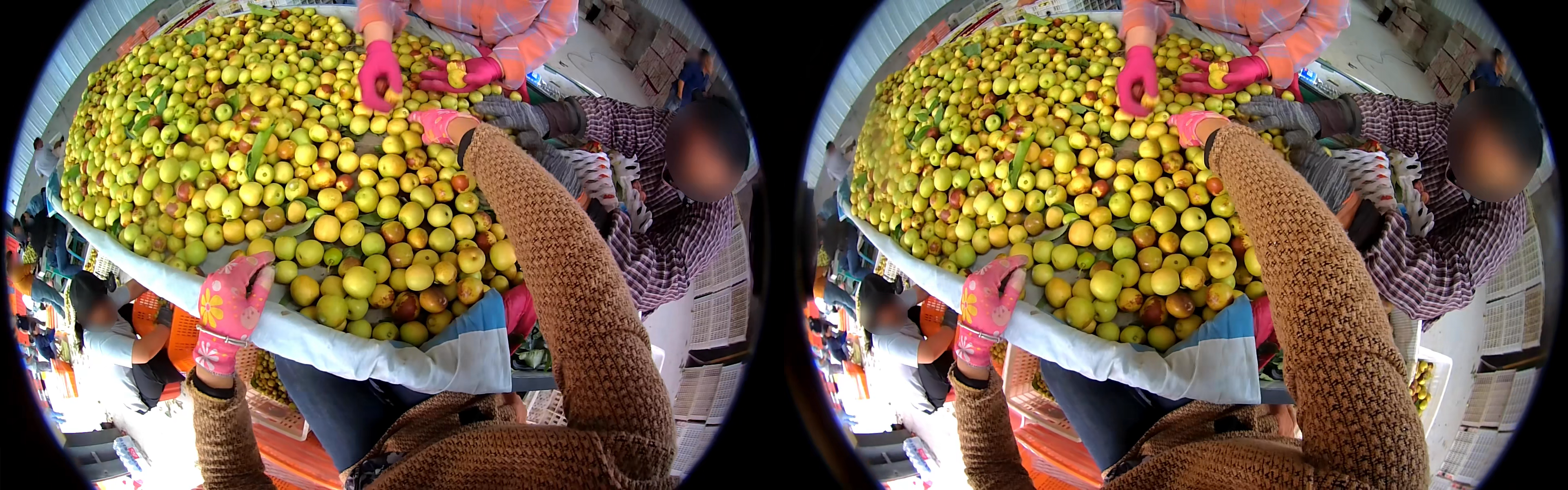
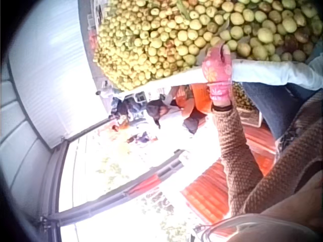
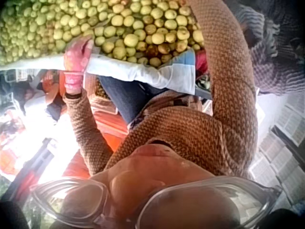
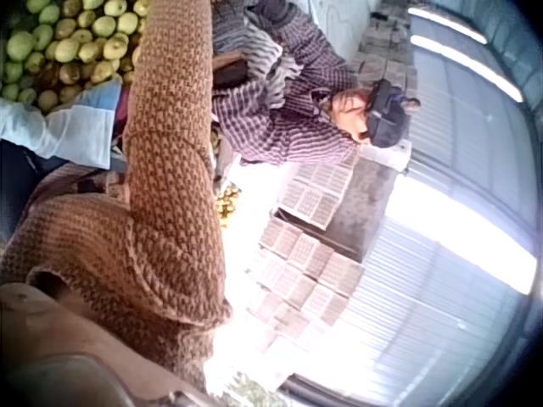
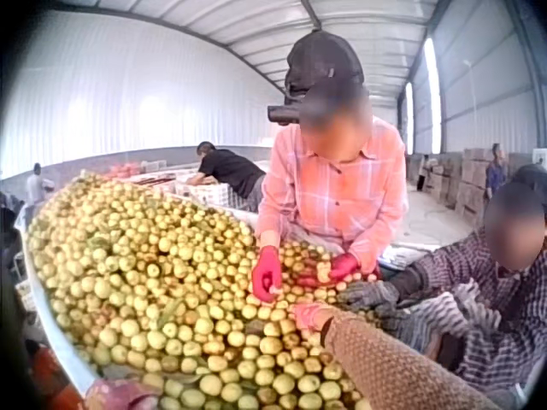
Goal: The person sorts green apples on a large table, picking them up and placing them into a white crate. They wear pink gloves and work alongside other people in a busy market setting.
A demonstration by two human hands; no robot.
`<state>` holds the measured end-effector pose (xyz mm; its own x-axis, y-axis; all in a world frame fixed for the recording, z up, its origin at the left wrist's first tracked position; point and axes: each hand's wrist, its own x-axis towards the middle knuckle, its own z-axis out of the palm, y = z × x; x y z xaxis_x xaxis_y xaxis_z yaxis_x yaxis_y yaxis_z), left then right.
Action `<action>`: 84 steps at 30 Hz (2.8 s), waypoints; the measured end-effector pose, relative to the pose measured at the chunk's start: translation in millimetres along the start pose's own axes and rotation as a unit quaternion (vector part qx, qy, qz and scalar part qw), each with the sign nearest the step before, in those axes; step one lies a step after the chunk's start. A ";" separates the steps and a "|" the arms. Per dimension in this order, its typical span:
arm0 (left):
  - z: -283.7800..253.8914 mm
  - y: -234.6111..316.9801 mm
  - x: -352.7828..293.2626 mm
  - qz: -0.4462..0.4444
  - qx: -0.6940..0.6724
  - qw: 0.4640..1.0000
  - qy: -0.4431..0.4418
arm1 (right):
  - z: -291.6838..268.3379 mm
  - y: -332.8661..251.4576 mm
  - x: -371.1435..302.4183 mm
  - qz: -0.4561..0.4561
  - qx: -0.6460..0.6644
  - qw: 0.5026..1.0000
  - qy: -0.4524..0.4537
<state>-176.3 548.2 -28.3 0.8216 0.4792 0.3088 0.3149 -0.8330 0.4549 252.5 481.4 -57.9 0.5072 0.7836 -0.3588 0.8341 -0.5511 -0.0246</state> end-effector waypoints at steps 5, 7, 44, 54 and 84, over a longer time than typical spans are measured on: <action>-3.5 -0.5 0.0 -0.004 -0.009 1.000 0.007 | 18.8 3.6 1.6 -0.057 0.021 0.994 0.086; -0.1 -1.8 3.6 0.014 -0.015 1.000 0.009 | 47.3 41.8 13.1 -0.089 0.186 0.954 0.216; 0.0 -22.4 -10.0 0.034 0.061 0.997 -0.026 | 91.7 186.6 -551.4 0.121 0.665 0.561 0.479; 12.0 -23.5 -5.2 0.046 0.099 0.993 -0.034 | 197.0 297.4 -689.5 0.320 0.154 0.892 0.280; -3.2 -5.4 -4.6 -0.015 0.047 0.998 -0.050 | 96.1 -26.8 -129.3 -0.099 0.093 0.947 0.292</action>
<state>-183.3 551.4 -29.5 0.8526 0.4785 0.2101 0.3791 -0.8430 0.3816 143.6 367.3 -100.5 0.4237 0.8716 0.2464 0.9003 -0.3754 -0.2201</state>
